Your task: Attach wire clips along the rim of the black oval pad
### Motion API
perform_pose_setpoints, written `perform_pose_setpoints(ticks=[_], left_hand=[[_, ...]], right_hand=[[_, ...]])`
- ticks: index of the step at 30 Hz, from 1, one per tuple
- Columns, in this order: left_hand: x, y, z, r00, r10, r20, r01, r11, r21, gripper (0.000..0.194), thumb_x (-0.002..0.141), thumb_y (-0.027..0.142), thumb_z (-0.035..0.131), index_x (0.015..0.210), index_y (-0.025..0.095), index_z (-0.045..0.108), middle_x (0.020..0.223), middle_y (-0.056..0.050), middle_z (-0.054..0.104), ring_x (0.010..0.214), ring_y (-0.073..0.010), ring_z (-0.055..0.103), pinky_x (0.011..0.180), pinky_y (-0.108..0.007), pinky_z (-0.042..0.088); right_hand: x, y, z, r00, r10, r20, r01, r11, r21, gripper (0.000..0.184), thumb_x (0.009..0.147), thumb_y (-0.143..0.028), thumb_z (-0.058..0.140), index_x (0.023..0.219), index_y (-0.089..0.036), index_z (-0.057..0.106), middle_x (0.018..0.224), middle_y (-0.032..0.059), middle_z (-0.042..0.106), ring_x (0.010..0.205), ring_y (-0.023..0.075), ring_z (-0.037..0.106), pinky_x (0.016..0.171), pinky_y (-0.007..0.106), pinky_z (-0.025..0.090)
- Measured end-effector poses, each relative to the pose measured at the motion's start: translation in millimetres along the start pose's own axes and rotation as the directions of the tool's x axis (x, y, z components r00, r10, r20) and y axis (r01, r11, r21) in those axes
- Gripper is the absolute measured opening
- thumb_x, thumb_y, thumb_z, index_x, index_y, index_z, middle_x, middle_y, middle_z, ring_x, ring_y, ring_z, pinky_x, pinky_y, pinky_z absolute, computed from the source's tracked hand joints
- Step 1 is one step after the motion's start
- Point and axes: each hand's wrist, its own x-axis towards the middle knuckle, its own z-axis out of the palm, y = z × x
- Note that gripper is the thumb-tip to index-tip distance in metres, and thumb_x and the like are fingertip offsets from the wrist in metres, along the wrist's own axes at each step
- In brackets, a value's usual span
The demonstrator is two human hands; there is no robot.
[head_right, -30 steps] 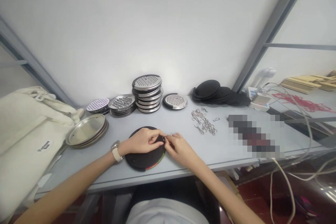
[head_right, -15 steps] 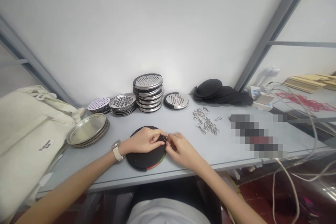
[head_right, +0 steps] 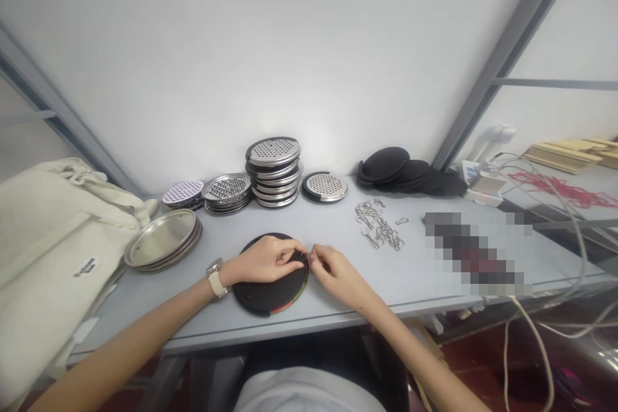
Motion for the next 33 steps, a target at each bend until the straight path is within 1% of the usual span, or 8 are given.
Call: perform_pose_setpoints(ticks=[4,8,10,16,20,24,29,33], left_hand=[[-0.1,-0.2,0.6,1.000,0.011,-0.007,-0.011,1.000,0.001,0.021,0.090,0.031,0.054,0.107,0.019,0.059,0.058,0.007,0.047,0.054,-0.0088,0.046,0.059,-0.020,0.034],[-0.2,0.7,0.7,1.000,0.014,-0.021,-0.014,1.000,-0.004,0.018,0.089,0.031,0.054,0.103,0.019,0.057,0.059,0.007,0.047,0.053,-0.0086,0.046,0.057,-0.020,0.033],[-0.3,1.5,0.5,1.000,0.002,-0.025,-0.002,1.000,0.000,0.017,0.089,0.031,0.054,0.100,0.019,0.056,0.059,0.007,0.046,0.053,-0.0087,0.046,0.057,-0.020,0.032],[-0.5,2.2,-0.1,1.000,-0.010,-0.017,0.010,1.000,-0.013,0.024,0.087,0.030,0.056,0.108,0.020,0.051,0.058,0.009,0.046,0.052,-0.0093,0.046,0.056,-0.020,0.032],[-0.4,1.2,0.0,1.000,-0.013,-0.024,0.013,1.000,-0.018,0.020,0.086,0.029,0.057,0.103,0.019,0.051,0.058,0.009,0.046,0.052,-0.0094,0.046,0.056,-0.020,0.032],[0.0,0.5,1.4,0.999,-0.019,-0.028,0.018,0.999,-0.035,0.023,0.086,0.029,0.056,0.107,0.019,0.050,0.057,0.009,0.045,0.051,-0.0095,0.045,0.055,-0.020,0.032],[0.4,-0.8,3.2,0.999,-0.028,-0.035,0.027,0.999,-0.031,0.021,0.086,0.030,0.058,0.103,0.019,0.054,0.058,0.009,0.047,0.053,-0.0090,0.047,0.057,-0.020,0.033],[0.5,-3.2,2.6,1.000,0.000,-0.029,-0.001,0.999,-0.038,0.019,0.087,0.028,0.057,0.103,0.019,0.055,0.058,0.008,0.048,0.054,-0.0087,0.047,0.058,-0.020,0.034]], right_hand=[[0.1,-0.6,-0.3,1.000,-0.017,-0.008,0.017,0.999,-0.041,0.031,0.097,-0.030,0.032,0.068,-0.021,0.037,0.062,-0.0034,0.044,0.062,0.0146,0.047,0.060,0.026,0.037],[-0.4,-2.6,0.9,0.990,-0.137,0.023,0.138,0.979,-0.150,0.028,0.097,-0.026,0.034,0.072,-0.020,0.045,0.066,-0.0008,0.049,0.065,0.0161,0.048,0.066,0.029,0.039],[-0.7,-3.4,1.7,0.986,-0.164,0.017,0.164,0.968,-0.192,0.028,0.097,-0.024,0.035,0.072,-0.020,0.046,0.064,-0.0004,0.050,0.064,0.0164,0.048,0.067,0.030,0.039],[0.7,-1.6,5.9,0.994,-0.070,-0.089,0.052,0.980,-0.190,0.026,0.097,-0.026,0.035,0.072,-0.022,0.041,0.062,-0.0017,0.049,0.061,0.0162,0.049,0.058,0.027,0.037],[2.5,-1.6,8.6,0.989,-0.137,-0.048,0.120,0.961,-0.250,0.025,0.097,-0.022,0.034,0.074,-0.021,0.045,0.067,0.0007,0.054,0.067,0.0179,0.050,0.064,0.029,0.038],[2.0,-0.9,6.5,0.990,-0.141,0.004,0.139,0.966,-0.219,0.027,0.097,-0.022,0.035,0.073,-0.020,0.048,0.066,0.0012,0.053,0.066,0.0175,0.049,0.064,0.029,0.038],[1.7,-0.2,4.0,0.992,-0.122,0.016,0.123,0.967,-0.222,0.030,0.094,-0.019,0.038,0.065,-0.020,0.041,0.062,-0.0010,0.046,0.062,0.0161,0.046,0.062,0.028,0.037],[1.8,-3.0,3.5,0.994,-0.105,0.026,0.109,0.971,-0.211,0.030,0.093,-0.018,0.038,0.063,-0.021,0.037,0.060,-0.0016,0.043,0.061,0.0159,0.044,0.062,0.028,0.036]])
